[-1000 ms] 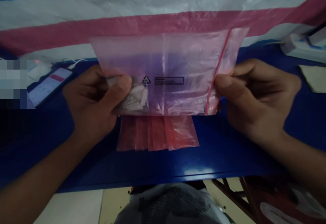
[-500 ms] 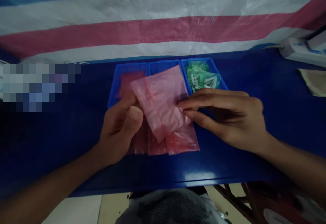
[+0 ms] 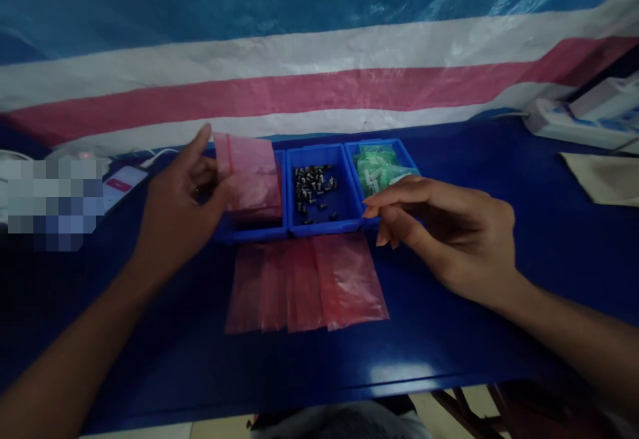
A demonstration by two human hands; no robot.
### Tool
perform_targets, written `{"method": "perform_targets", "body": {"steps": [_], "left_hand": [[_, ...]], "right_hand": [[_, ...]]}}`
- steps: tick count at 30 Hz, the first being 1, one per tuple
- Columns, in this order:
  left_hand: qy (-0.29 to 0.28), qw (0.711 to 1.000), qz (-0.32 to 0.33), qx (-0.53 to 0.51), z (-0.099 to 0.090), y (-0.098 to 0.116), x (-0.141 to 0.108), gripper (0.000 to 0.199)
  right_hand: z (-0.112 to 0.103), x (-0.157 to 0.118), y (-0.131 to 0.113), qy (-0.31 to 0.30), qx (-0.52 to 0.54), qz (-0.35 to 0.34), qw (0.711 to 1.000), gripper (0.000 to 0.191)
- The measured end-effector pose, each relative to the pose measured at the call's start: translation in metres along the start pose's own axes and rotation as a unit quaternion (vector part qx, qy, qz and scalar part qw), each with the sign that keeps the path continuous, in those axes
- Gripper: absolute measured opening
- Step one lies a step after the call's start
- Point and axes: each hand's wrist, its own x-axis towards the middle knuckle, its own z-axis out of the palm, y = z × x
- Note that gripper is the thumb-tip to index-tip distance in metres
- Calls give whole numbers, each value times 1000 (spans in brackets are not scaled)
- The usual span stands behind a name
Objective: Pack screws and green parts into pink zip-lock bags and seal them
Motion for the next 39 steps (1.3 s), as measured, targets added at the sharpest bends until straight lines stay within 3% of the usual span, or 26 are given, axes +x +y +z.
{"method": "perform_targets", "body": {"steps": [3,6,8,11,14,17,22,25,29,32,35,39], "left_hand": [[-5,981,95,172,-2,7,-2,57],[-30,961,174,212,-2,17,-2,32],[-94,960,180,192,-3,19,-2,30],[-197,957,157,142,-5,13,-1,44],[-234,957,140,95,-10,5,0,50],[-239,960,124,72,-15,2,2,51],[-203,966,142,71,-16,6,5,40],[-192,969,139,69,-13,7,4,33],[-125,975,171,69,-7,12,4,24],[-62,968,236,56,1,24,1,12],[-50,963,260,47,10,40,-7,15],[-90,966,243,-18,16,58,-25,26]], "right_hand": [[-1,2,0,-22,-41,-36,998,23],[-1,1,0,-68,-78,-86,991,23],[0,-1,2,-120,-91,-124,981,23],[3,-6,5,-198,-126,-200,951,18],[6,-10,7,-247,-172,-261,917,25],[7,-11,7,-273,-194,-263,905,30],[6,-9,6,-250,-209,-269,906,36],[7,-11,4,-278,-256,-236,895,40],[10,-16,3,-334,-305,-195,870,51],[10,-17,5,-341,-299,-210,866,42],[7,-13,6,-314,-299,-261,863,26],[2,-11,4,-191,-237,-348,886,20]]}}
